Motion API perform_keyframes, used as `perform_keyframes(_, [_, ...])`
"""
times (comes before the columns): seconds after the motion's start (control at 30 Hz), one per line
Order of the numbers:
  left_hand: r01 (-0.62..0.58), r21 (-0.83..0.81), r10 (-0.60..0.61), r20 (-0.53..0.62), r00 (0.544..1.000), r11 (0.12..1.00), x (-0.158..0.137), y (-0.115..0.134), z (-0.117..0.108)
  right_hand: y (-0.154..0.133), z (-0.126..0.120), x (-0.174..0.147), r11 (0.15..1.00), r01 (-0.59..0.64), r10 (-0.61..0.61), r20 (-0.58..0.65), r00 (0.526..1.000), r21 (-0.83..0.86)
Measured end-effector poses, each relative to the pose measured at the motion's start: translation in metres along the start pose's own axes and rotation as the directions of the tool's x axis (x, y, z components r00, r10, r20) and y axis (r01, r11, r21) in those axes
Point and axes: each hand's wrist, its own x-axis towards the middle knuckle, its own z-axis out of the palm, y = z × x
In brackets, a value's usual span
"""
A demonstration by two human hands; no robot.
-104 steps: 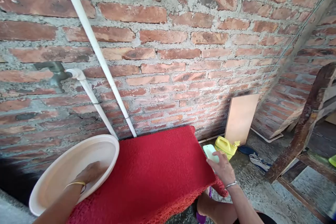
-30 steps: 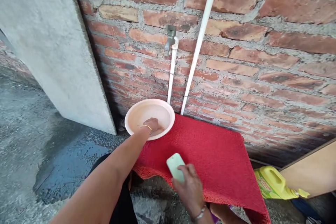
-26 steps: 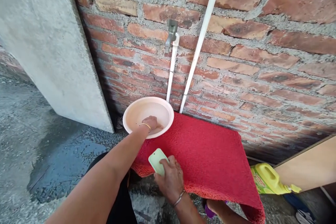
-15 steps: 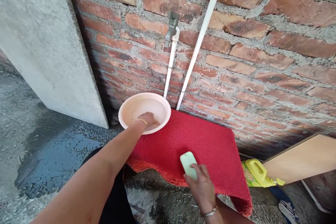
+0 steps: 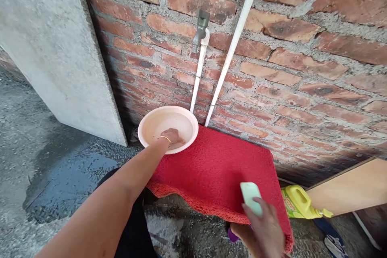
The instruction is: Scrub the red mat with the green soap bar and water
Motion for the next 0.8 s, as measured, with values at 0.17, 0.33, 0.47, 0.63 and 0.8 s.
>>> perform_keyframes(0.17, [-0.033,0.023,0.033,-0.008,0.999,0.999,-0.003,-0.001,0.0,-0.162,0.038,0.009,0.967,0.193,-0.22,0.157,0.963,0.169])
perform_keyframes(0.33, [-0.017,0.039,0.017,-0.013,1.0,0.999,-0.003,-0.001,0.0,-0.233,0.053,0.008,0.927,0.33,-0.368,0.252,0.895,0.18])
perform_keyframes(0.47, [-0.019,0.038,0.02,-0.02,1.0,0.999,-0.001,-0.002,0.0,-0.2,0.051,0.012,0.952,0.264,-0.295,0.234,0.926,0.154])
perform_keyframes(0.63, [-0.021,0.028,0.021,-0.026,0.999,0.999,-0.002,-0.002,-0.001,-0.083,0.027,0.017,0.989,-0.05,0.033,0.128,0.991,0.136])
perform_keyframes(0.8, [-0.018,0.014,0.018,-0.022,1.0,1.0,-0.004,0.0,-0.002,0.036,-0.021,0.003,0.965,-0.217,0.238,-0.141,0.961,0.147])
